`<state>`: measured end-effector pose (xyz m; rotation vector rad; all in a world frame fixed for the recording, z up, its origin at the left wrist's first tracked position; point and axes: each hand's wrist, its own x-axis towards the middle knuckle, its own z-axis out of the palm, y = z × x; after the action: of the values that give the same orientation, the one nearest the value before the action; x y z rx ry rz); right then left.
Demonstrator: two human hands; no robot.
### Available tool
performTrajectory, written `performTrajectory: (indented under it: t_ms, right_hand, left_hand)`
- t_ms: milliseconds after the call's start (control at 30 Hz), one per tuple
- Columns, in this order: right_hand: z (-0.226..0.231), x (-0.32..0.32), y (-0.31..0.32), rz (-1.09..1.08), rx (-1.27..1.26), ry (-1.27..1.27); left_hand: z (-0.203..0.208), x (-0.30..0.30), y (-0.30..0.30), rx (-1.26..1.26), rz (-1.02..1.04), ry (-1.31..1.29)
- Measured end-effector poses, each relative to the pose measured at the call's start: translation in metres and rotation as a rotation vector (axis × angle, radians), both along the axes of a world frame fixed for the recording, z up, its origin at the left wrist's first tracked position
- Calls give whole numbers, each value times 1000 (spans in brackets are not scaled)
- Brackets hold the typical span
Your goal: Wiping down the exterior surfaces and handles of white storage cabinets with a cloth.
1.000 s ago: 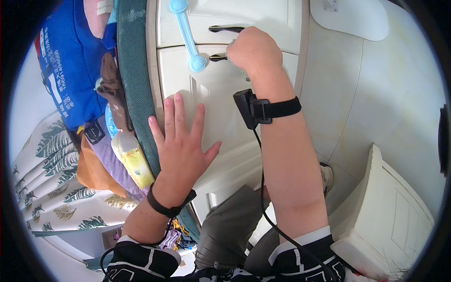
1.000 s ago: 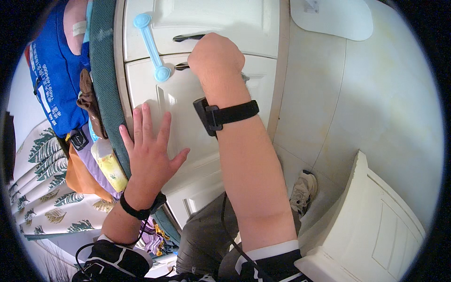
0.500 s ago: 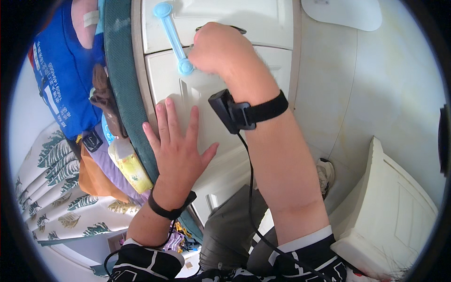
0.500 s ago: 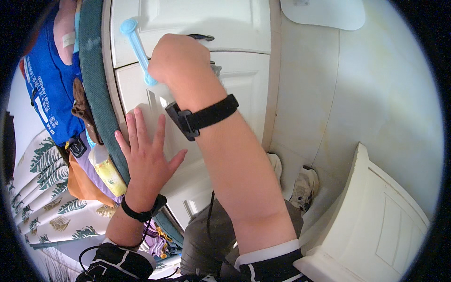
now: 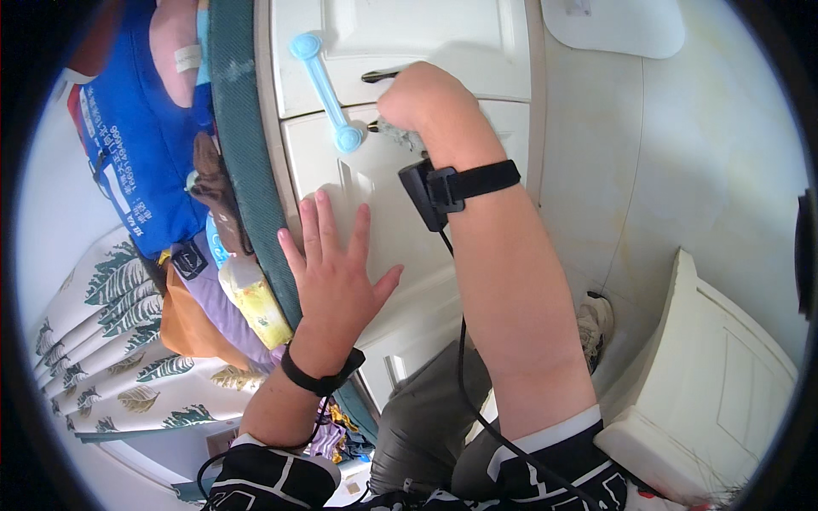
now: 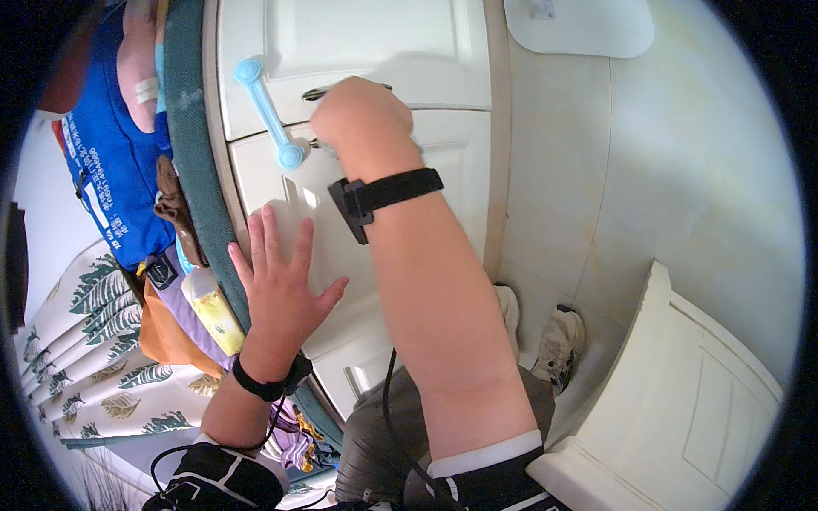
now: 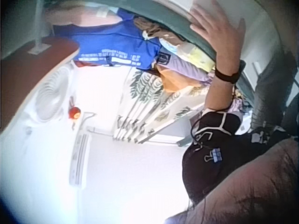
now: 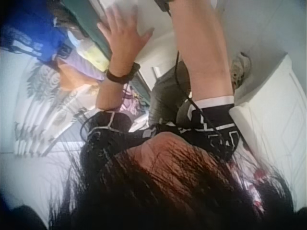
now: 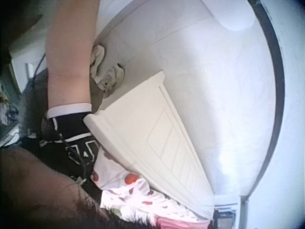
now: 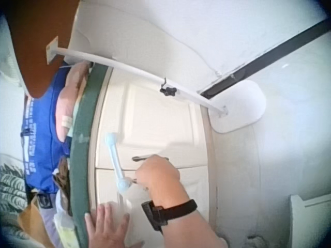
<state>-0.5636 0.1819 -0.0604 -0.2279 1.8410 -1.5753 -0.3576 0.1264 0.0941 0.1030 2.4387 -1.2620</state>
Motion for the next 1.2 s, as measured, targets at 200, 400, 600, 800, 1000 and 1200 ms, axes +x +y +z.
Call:
performTrajectory:
  t_ms: [200,400,600,800,1000,1200]
  right_hand:
    - [-53,6,-4,-126,27,-181]
    - [-32,19,-2,-141,-177,159]
    - [-20,38,-4,-345,-188,-123]
    - [-59,108,-24,-1205,-111,66]
    - [-25,155,-66,-1096,-213,142]
    - [6,152,-72,-973,-77,82]
  left_hand:
    - [4,1,-1,16,1,-16]
    - [1,1,0,-1,12,-14]
    - [-3,1,-2,-19,-7,-3]
    - [-6,1,-4,-29,10,-4]
    - [-8,4,-5,-25,-12,13]
    - [-11,2,-3,-41,-19,18]
